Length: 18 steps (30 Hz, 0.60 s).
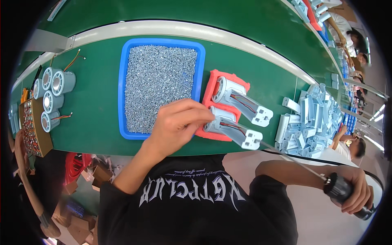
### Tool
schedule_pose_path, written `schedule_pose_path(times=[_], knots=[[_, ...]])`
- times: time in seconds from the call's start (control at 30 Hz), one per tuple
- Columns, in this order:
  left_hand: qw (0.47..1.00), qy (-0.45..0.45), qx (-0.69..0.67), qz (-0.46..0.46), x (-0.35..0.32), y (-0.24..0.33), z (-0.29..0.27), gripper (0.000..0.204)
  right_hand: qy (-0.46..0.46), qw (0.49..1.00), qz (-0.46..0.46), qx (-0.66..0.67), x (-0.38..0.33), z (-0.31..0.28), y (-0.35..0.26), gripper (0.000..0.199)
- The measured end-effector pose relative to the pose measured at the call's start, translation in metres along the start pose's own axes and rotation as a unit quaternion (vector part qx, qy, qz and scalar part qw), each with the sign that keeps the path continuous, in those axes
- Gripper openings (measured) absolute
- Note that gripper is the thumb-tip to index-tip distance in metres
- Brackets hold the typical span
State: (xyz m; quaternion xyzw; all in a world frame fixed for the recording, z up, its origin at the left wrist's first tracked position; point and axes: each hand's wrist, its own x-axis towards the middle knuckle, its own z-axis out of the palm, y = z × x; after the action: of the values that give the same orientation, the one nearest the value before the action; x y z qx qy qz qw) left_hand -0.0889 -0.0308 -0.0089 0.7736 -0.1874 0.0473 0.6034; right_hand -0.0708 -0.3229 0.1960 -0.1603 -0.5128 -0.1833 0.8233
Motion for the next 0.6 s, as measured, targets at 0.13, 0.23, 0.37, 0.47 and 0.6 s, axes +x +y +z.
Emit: schedule_pose_path(times=[0.13, 0.23, 0.37, 0.47, 0.6], knots=[[0.991, -0.001, -0.125, -0.044, 0.019, 0.01, 0.02, 0.015, 0.022, 0.996, -0.008, -0.084, 0.008, 0.0, -0.015, 0.026], [0.983, -0.018, -0.165, -0.074, 0.029, 0.013, 0.027, 0.016, 0.019, 0.995, 0.017, -0.096, 0.01, -0.004, -0.01, 0.026], [0.986, 0.019, -0.164, -0.016, 0.032, 0.01, 0.035, 0.014, -0.013, 0.994, 0.045, -0.097, 0.01, -0.011, 0.004, 0.023], [0.984, 0.006, -0.175, -0.013, 0.037, 0.01, 0.035, 0.017, -0.021, 0.993, 0.068, -0.099, 0.006, -0.016, 0.017, 0.022], [0.96, -0.047, -0.257, -0.102, 0.043, 0.004, 0.034, 0.018, 0.014, 0.988, 0.085, -0.125, -0.005, -0.018, 0.025, 0.023]])
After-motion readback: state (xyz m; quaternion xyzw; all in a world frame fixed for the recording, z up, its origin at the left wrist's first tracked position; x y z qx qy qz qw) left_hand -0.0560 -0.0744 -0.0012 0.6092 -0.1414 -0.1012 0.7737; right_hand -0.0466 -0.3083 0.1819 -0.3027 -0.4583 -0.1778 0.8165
